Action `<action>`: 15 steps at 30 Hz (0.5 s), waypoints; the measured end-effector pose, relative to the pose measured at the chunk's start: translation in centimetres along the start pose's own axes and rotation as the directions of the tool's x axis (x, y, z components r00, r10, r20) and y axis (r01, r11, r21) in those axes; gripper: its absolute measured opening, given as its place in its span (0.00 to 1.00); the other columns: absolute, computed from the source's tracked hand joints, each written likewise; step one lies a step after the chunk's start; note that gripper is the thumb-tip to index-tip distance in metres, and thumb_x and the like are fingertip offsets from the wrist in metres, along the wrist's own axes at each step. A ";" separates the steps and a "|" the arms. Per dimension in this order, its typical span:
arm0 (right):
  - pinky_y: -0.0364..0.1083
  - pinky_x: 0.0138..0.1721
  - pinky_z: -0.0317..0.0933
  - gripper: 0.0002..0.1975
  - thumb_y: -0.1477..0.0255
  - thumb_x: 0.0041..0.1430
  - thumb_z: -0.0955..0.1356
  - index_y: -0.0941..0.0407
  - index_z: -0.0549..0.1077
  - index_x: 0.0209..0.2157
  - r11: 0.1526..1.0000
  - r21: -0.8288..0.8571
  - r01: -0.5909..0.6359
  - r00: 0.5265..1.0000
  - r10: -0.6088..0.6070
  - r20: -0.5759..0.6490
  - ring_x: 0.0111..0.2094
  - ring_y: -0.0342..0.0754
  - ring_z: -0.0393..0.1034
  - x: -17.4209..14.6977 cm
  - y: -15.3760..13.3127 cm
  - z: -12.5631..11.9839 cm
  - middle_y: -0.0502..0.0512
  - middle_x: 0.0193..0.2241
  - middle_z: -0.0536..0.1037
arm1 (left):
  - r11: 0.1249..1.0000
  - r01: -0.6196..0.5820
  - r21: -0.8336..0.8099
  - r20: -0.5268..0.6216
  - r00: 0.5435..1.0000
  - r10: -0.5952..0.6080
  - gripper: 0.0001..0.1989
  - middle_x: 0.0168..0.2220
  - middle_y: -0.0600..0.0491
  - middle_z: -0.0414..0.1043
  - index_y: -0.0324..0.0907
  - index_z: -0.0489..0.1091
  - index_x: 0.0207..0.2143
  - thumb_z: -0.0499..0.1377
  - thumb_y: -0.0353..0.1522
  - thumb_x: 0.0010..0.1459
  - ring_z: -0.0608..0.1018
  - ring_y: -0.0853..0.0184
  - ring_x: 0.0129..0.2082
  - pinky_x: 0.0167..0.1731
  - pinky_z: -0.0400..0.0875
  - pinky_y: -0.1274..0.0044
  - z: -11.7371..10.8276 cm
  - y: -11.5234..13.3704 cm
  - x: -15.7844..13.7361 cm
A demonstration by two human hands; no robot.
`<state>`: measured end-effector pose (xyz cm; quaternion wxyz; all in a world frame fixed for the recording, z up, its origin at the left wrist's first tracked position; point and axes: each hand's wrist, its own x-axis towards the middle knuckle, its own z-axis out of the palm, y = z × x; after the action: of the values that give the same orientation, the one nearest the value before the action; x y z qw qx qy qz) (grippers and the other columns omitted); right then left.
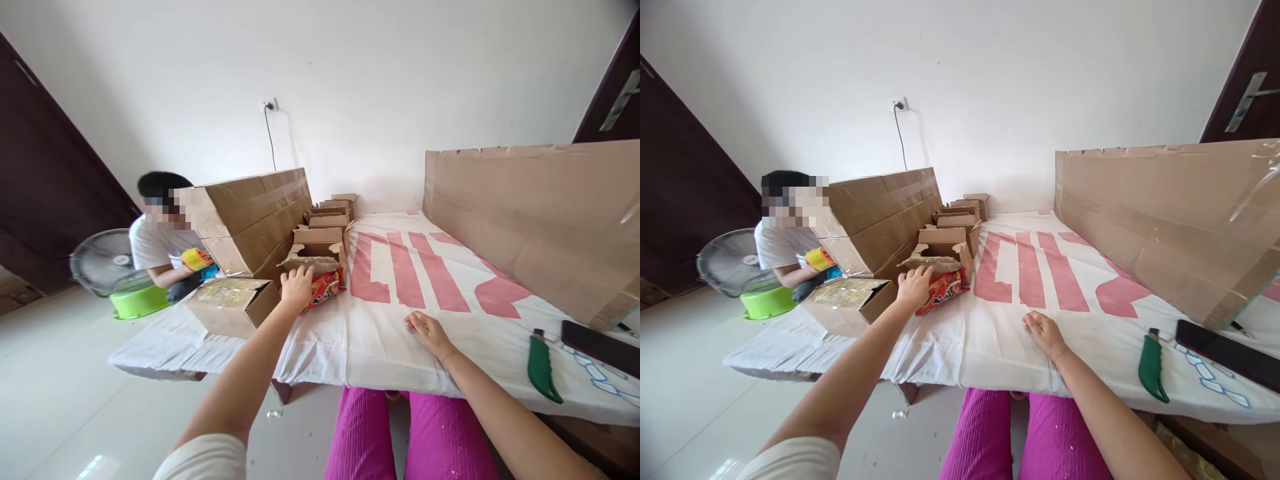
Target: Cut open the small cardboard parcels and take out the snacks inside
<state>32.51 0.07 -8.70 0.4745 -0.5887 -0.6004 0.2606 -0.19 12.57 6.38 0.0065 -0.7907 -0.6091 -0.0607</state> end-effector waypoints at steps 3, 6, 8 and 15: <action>0.48 0.37 0.64 0.27 0.46 0.59 0.57 0.55 0.73 0.31 0.999 -0.032 0.008 1.000 -0.008 -0.001 0.32 0.52 0.73 0.0 -0.2 0.0 0.56 0.26 0.77 | 0.996 0.079 0.040 -0.134 0.988 -0.073 0.24 0.57 0.38 0.62 0.41 0.59 0.60 0.49 0.28 0.60 0.63 0.51 0.59 0.56 0.58 0.60 2.5 0.8 -0.4; 0.47 0.36 0.63 0.25 0.48 0.60 0.58 0.54 0.71 0.29 0.998 -0.061 0.031 0.999 -0.030 0.010 0.31 0.50 0.71 -0.2 -0.6 -0.1 0.54 0.25 0.76 | 0.992 0.116 0.047 -0.147 0.983 -0.108 0.27 0.56 0.38 0.62 0.41 0.58 0.60 0.53 0.33 0.59 0.67 0.51 0.54 0.52 0.63 0.62 5.7 2.0 -0.8; 0.46 0.36 0.62 0.23 0.50 0.60 0.59 0.54 0.70 0.27 0.996 -0.080 0.044 0.999 -0.043 0.016 0.30 0.49 0.70 -0.2 -0.7 -0.1 0.53 0.25 0.75 | 0.990 0.134 0.048 -0.150 0.981 -0.125 0.31 0.60 0.37 0.59 0.42 0.54 0.63 0.55 0.35 0.57 0.65 0.48 0.56 0.52 0.62 0.60 7.4 2.0 -0.8; 0.45 0.32 0.60 0.20 0.53 0.60 0.61 0.54 0.67 0.25 0.991 -0.121 0.063 0.998 -0.060 0.023 0.26 0.47 0.66 -0.2 -1.0 0.0 0.50 0.22 0.72 | 0.993 0.115 0.022 -0.150 0.982 -0.111 0.36 0.68 0.42 0.49 0.46 0.48 0.66 0.56 0.35 0.57 0.57 0.48 0.63 0.59 0.55 0.60 8.9 -0.5 -0.7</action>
<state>32.05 -0.28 -7.91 0.4396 -0.5951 -0.6376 0.2145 -0.06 12.78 -2.60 0.0605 -0.7480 -0.6516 -0.1106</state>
